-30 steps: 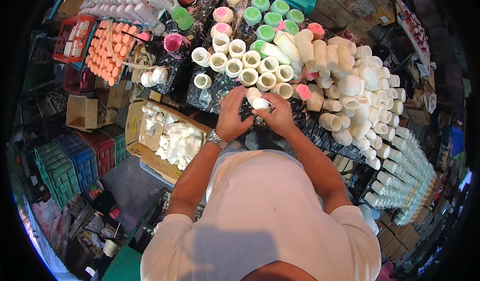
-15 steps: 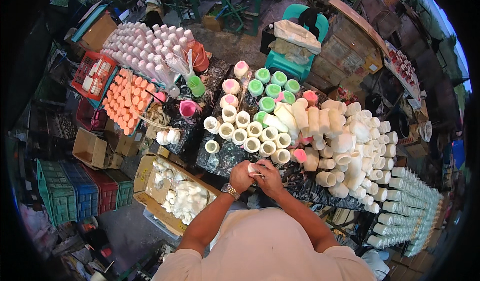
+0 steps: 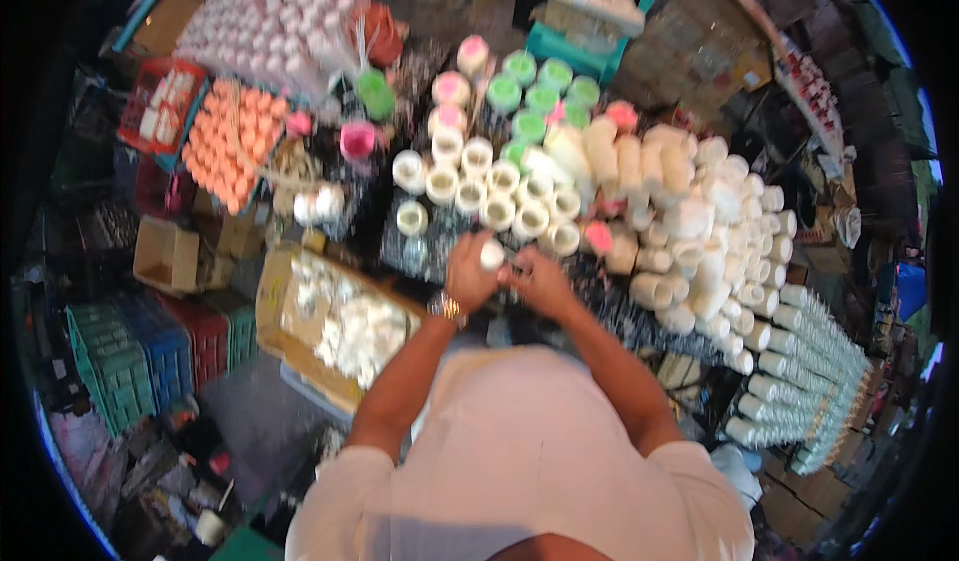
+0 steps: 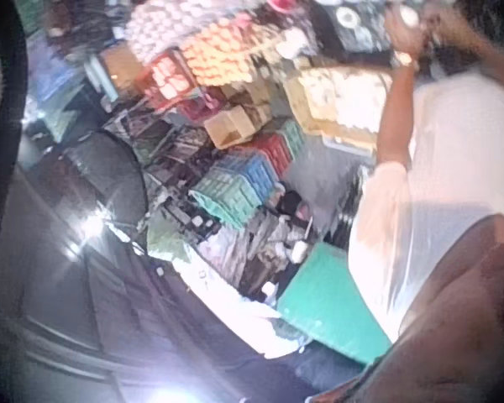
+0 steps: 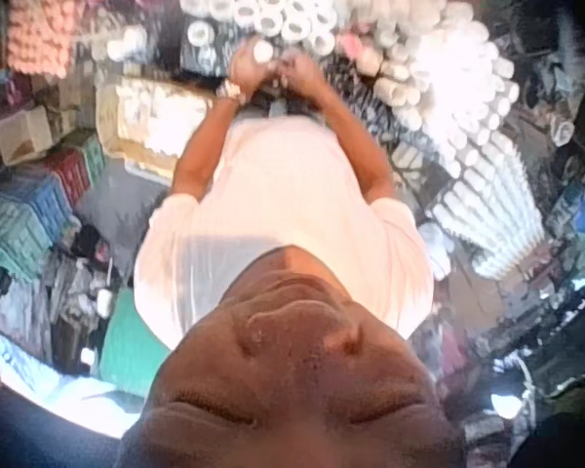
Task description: The person repeatedly picks small white cylindrical objects and inserts thin sticks into them, then places the assembled items into a tray. The person also uses shears to cut a bundle of sticks and continues the insertion process throughout the clip.
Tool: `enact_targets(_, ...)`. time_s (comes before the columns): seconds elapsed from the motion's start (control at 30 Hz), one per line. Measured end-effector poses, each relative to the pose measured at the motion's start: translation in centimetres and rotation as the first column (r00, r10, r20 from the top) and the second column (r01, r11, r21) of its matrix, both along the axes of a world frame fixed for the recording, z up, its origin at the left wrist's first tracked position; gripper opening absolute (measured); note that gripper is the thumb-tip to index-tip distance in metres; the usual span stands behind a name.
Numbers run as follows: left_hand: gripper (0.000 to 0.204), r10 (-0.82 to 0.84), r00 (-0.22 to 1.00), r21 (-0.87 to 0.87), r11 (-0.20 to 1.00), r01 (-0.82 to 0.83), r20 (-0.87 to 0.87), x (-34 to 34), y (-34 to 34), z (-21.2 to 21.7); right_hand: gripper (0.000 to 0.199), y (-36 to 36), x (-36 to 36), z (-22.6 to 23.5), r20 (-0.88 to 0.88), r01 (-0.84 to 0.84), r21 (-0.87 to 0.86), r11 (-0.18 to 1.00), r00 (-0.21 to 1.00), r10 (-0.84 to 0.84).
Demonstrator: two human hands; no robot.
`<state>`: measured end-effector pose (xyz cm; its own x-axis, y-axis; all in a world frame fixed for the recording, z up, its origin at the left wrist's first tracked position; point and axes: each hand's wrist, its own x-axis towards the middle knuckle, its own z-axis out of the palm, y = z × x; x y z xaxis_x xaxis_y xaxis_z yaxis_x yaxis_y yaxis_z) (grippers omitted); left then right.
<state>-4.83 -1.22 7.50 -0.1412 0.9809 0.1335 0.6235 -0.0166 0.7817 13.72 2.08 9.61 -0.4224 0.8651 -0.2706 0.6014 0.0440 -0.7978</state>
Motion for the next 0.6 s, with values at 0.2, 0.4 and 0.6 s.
enact_targets(0.2, 0.023, -0.074, 0.973, 0.045, 0.997, 0.066, 0.219, -1.5, 0.0, 2.6, 0.027, 0.3, 0.7, 5.9, -0.084, 0.004, 0.193, 0.981, 0.996, 0.013)
enact_targets(0.4, 0.017, -0.142, 0.971, 0.228, 0.969, 0.096, 0.193, -1.5, -0.5, 4.8, 0.021, -0.7, -0.3, 10.5, -0.040, -0.116, 0.390, 0.913, 0.989, 0.143)
enact_targets(0.6, 0.020, -0.136, 0.988, 0.257, 0.960, 0.112, 0.078, -1.5, -0.5, 6.0, 0.013, -0.8, -0.8, 12.5, 0.211, -0.236, 0.479, 0.846, 0.966, 0.150)
